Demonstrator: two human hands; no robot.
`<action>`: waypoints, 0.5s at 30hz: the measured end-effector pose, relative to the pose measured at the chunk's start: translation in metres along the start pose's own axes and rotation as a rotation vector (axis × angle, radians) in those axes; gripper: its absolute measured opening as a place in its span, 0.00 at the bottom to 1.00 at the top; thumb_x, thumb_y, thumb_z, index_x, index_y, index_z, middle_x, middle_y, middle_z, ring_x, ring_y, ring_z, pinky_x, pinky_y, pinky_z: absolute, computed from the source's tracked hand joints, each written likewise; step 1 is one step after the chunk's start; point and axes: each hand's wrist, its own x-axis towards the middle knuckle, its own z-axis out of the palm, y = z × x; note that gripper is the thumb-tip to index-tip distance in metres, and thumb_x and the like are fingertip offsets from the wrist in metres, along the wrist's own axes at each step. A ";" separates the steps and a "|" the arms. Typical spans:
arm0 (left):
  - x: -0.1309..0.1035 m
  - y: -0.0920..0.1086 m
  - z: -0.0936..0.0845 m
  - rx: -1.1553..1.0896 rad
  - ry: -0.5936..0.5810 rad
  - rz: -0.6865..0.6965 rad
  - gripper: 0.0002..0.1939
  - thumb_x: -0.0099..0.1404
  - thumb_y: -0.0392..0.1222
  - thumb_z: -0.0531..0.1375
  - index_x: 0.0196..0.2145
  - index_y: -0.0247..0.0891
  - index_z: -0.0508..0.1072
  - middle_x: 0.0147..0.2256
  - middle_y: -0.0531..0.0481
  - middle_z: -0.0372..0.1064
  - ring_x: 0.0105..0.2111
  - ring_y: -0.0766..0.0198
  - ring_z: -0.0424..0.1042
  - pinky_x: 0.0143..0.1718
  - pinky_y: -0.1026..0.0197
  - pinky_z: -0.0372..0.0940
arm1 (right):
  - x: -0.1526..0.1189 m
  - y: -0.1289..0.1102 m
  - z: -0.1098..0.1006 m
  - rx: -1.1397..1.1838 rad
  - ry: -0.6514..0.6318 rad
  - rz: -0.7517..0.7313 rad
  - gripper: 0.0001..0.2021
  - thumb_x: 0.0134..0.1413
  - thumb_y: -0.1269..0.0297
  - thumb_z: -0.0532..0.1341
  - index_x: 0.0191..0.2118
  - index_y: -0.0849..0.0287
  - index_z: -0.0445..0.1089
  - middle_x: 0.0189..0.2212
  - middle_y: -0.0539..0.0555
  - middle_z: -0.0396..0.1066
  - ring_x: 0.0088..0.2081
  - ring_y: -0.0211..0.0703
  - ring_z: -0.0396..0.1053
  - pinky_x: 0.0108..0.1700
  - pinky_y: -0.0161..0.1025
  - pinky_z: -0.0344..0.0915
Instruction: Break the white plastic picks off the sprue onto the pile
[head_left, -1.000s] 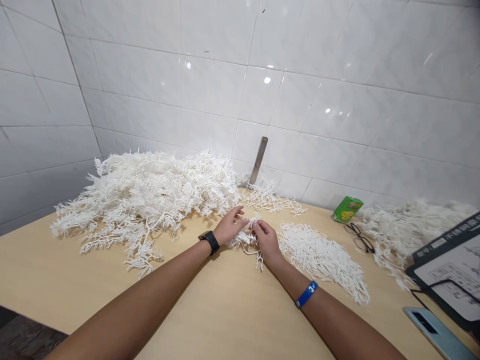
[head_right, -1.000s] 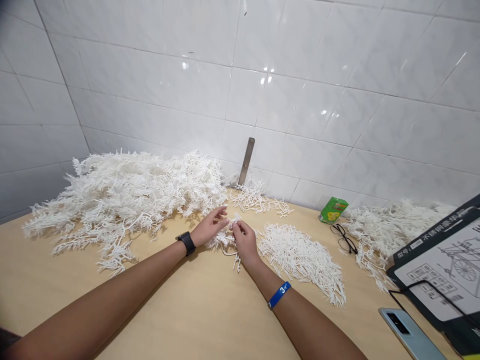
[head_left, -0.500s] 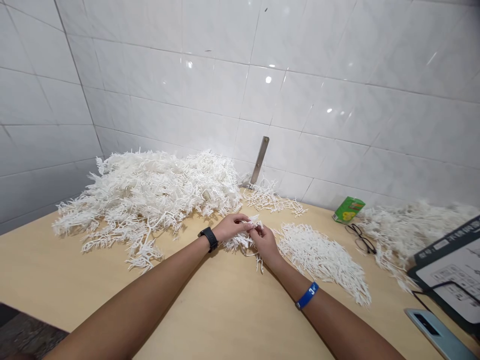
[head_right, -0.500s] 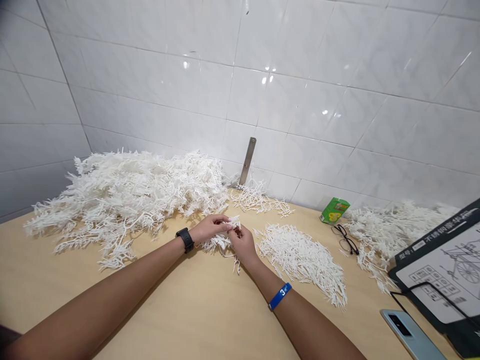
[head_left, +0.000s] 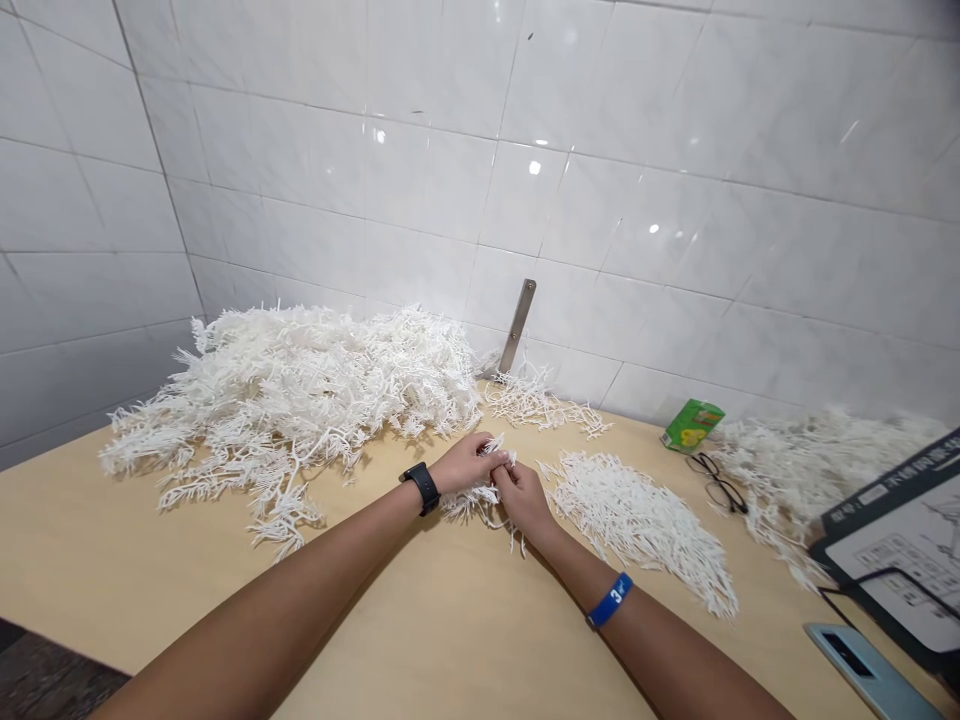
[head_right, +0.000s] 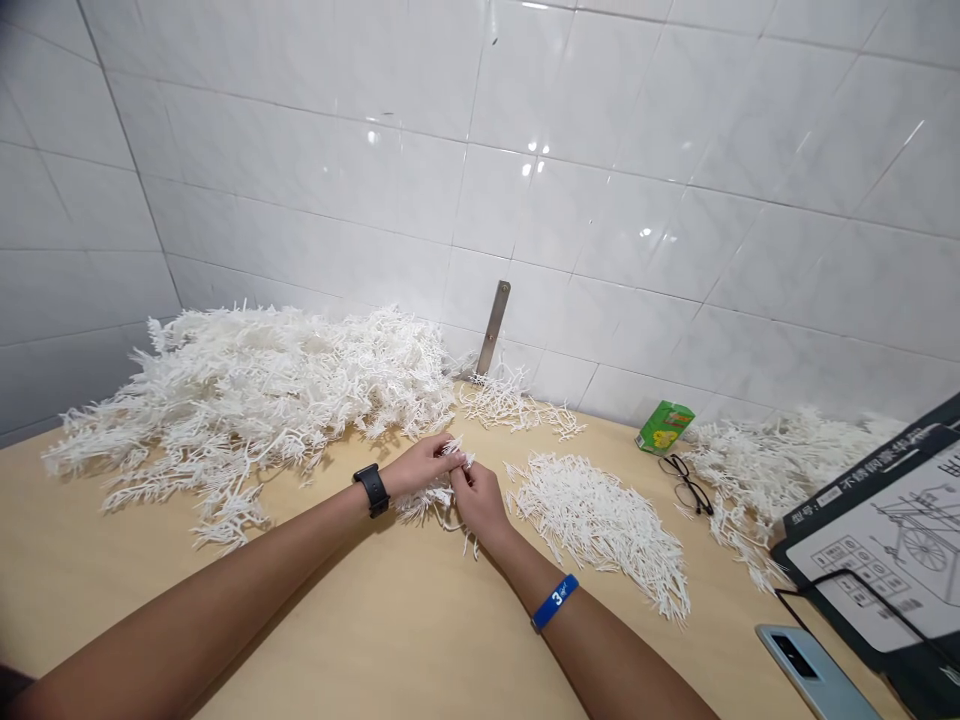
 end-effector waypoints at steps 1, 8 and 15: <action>0.000 -0.002 0.002 -0.045 0.008 -0.001 0.17 0.59 0.53 0.56 0.25 0.37 0.60 0.23 0.56 0.57 0.24 0.68 0.57 0.26 0.64 0.55 | 0.000 0.000 0.000 -0.004 -0.007 -0.005 0.18 0.56 0.52 0.51 0.21 0.59 0.57 0.18 0.46 0.55 0.24 0.36 0.54 0.27 0.34 0.48; 0.003 -0.021 0.012 -0.190 0.164 -0.031 0.15 0.60 0.50 0.55 0.24 0.39 0.56 0.20 0.58 0.53 0.21 0.70 0.54 0.25 0.65 0.53 | 0.006 0.001 0.001 -0.048 -0.041 -0.011 0.14 0.52 0.58 0.51 0.19 0.58 0.54 0.18 0.46 0.52 0.24 0.35 0.52 0.28 0.34 0.48; 0.009 -0.032 0.017 0.026 0.375 -0.050 0.13 0.59 0.43 0.55 0.22 0.39 0.55 0.20 0.58 0.52 0.23 0.69 0.54 0.26 0.65 0.51 | 0.011 0.001 0.005 -0.039 -0.037 0.050 0.13 0.47 0.61 0.51 0.17 0.58 0.54 0.16 0.45 0.51 0.22 0.35 0.51 0.26 0.34 0.46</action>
